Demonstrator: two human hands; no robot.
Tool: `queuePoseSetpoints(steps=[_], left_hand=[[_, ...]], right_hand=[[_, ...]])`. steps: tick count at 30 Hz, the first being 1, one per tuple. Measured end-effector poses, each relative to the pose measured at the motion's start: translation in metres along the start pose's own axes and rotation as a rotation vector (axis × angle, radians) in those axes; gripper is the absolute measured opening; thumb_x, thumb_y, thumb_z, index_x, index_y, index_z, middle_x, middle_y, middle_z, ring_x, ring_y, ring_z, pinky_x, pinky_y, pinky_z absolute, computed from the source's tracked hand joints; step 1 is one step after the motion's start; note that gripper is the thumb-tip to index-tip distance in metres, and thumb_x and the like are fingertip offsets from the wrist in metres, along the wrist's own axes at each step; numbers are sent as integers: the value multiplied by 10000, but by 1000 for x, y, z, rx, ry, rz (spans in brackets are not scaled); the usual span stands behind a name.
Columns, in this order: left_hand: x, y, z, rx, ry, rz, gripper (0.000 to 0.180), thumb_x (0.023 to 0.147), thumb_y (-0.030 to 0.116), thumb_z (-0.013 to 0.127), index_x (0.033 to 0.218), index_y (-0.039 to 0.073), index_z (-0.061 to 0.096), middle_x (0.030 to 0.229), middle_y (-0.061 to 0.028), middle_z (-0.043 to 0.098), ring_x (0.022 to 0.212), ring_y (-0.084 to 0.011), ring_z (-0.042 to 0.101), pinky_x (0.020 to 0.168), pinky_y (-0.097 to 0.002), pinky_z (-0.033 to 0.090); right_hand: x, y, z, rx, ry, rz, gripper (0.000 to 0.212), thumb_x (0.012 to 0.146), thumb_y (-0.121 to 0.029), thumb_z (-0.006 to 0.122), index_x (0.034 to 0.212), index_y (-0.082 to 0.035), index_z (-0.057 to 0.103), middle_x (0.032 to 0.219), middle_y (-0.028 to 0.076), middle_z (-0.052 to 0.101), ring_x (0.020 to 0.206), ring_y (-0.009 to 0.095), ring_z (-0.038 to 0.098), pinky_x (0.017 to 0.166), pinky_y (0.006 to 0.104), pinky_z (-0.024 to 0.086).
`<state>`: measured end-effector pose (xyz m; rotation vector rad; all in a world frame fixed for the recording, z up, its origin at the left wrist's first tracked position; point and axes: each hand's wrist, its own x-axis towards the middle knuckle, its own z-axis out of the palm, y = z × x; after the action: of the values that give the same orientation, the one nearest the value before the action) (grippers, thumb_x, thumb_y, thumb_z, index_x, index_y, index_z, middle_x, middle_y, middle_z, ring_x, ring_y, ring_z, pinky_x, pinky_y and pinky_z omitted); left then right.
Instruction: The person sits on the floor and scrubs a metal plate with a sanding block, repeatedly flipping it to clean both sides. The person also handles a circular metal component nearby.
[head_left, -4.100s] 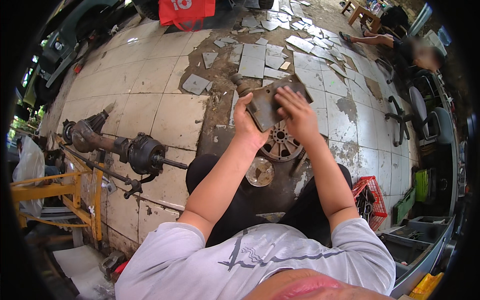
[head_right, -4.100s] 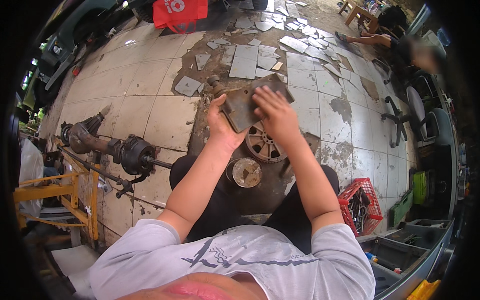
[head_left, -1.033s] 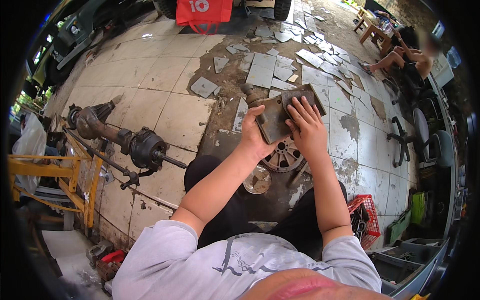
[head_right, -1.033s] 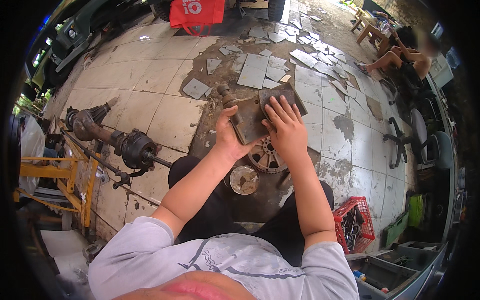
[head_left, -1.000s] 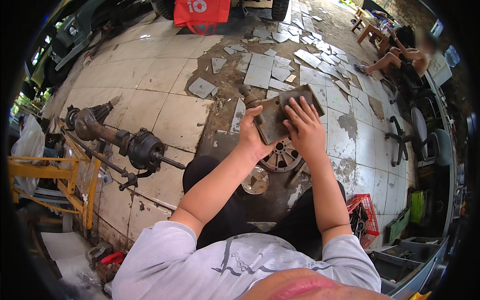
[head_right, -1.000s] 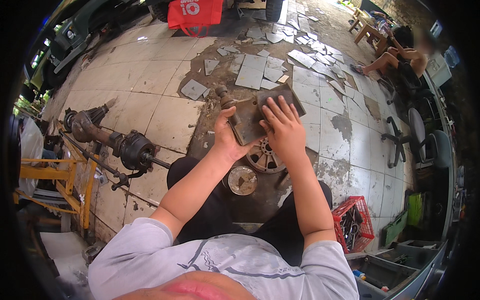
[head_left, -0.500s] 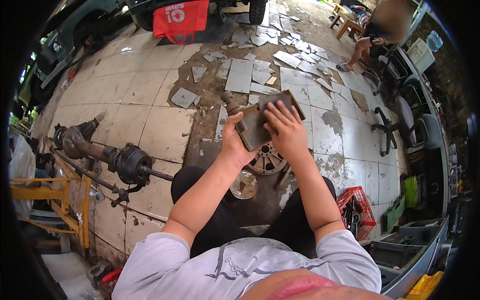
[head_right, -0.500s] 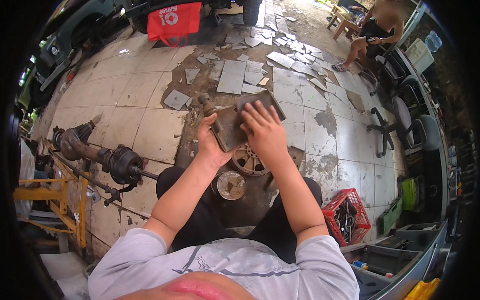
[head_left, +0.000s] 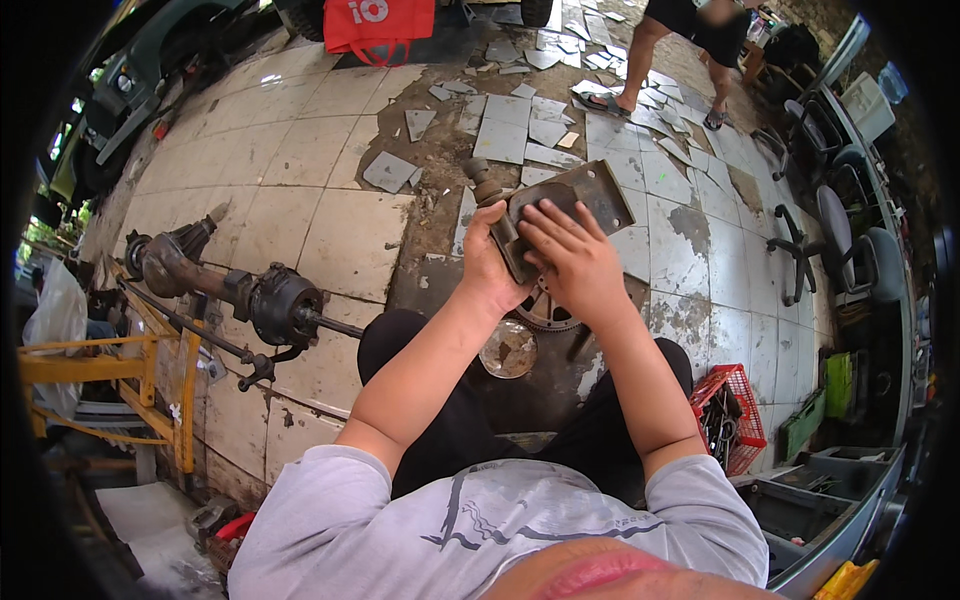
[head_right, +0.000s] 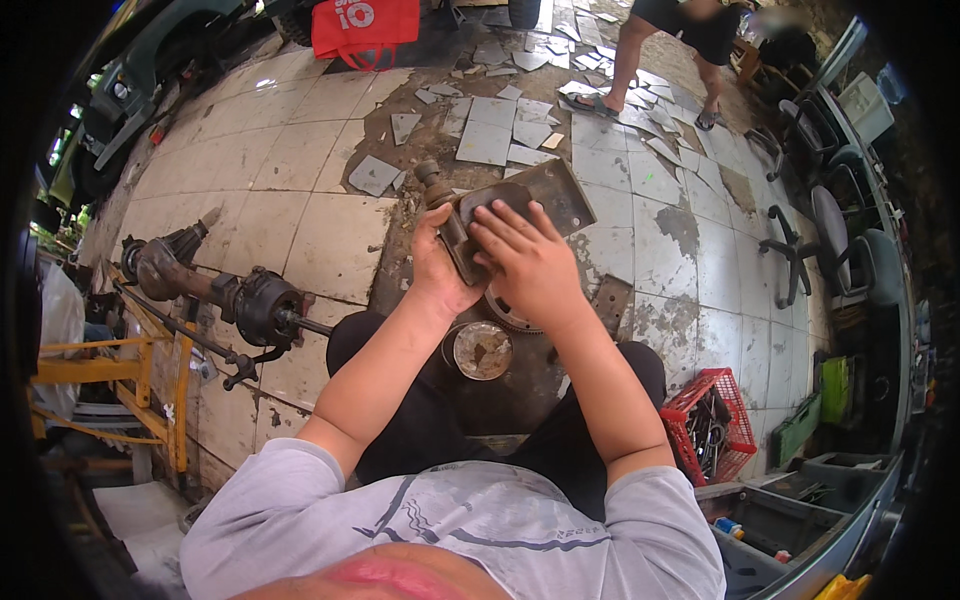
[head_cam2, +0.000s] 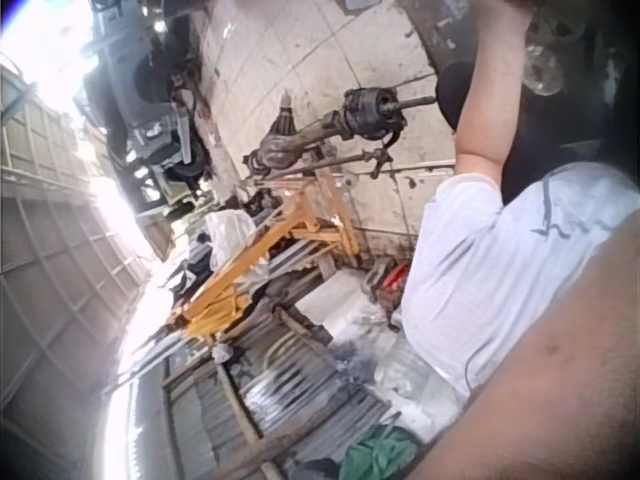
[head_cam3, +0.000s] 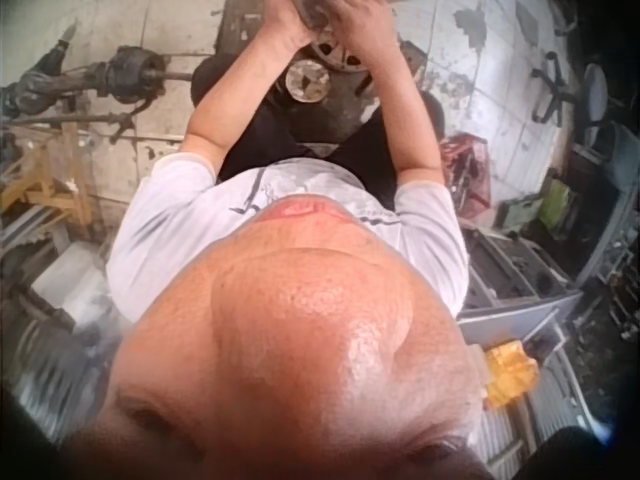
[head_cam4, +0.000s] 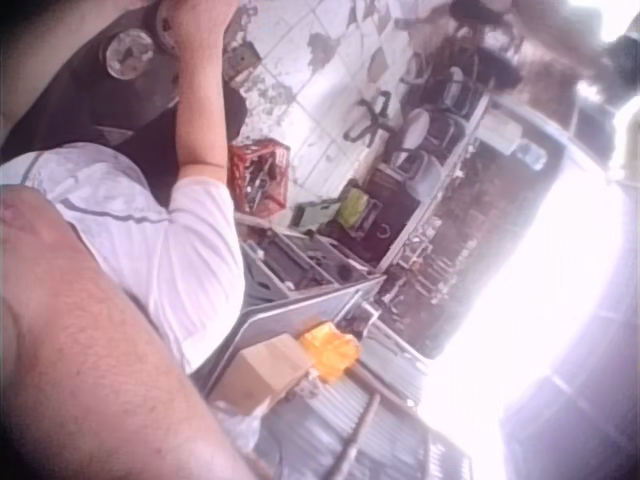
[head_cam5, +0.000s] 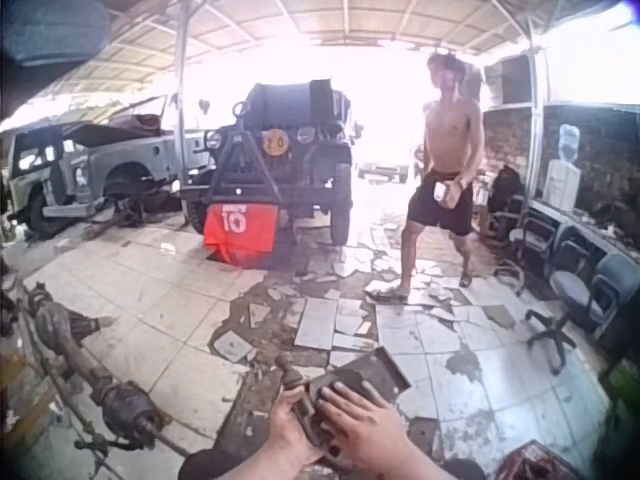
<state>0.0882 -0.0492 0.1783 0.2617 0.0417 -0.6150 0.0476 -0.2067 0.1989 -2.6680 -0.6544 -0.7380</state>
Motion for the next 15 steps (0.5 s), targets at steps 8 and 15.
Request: queuePoseSetpoints(steps=[8, 15], left_hand=[[-1, -1, 9, 61, 11, 40, 616, 950, 500, 562, 1393, 79, 636, 1362, -136, 701, 1247, -308, 685, 1089, -494, 536], [8, -2, -11, 191, 141, 25, 347, 953, 155, 698, 1271, 18, 672, 1192, -116, 754, 1118, -269, 736, 1004, -455, 594]], right_hand=[[4, 6, -12, 15, 42, -4, 378, 960, -196, 751, 1331, -130, 725, 1450, 51, 689, 1418, 268, 592, 1228, 529, 394], [-24, 83, -29, 942, 992, 748, 422, 1090, -366, 656, 1358, -41, 674, 1306, 88, 718, 1168, 222, 679, 1026, 397, 526]])
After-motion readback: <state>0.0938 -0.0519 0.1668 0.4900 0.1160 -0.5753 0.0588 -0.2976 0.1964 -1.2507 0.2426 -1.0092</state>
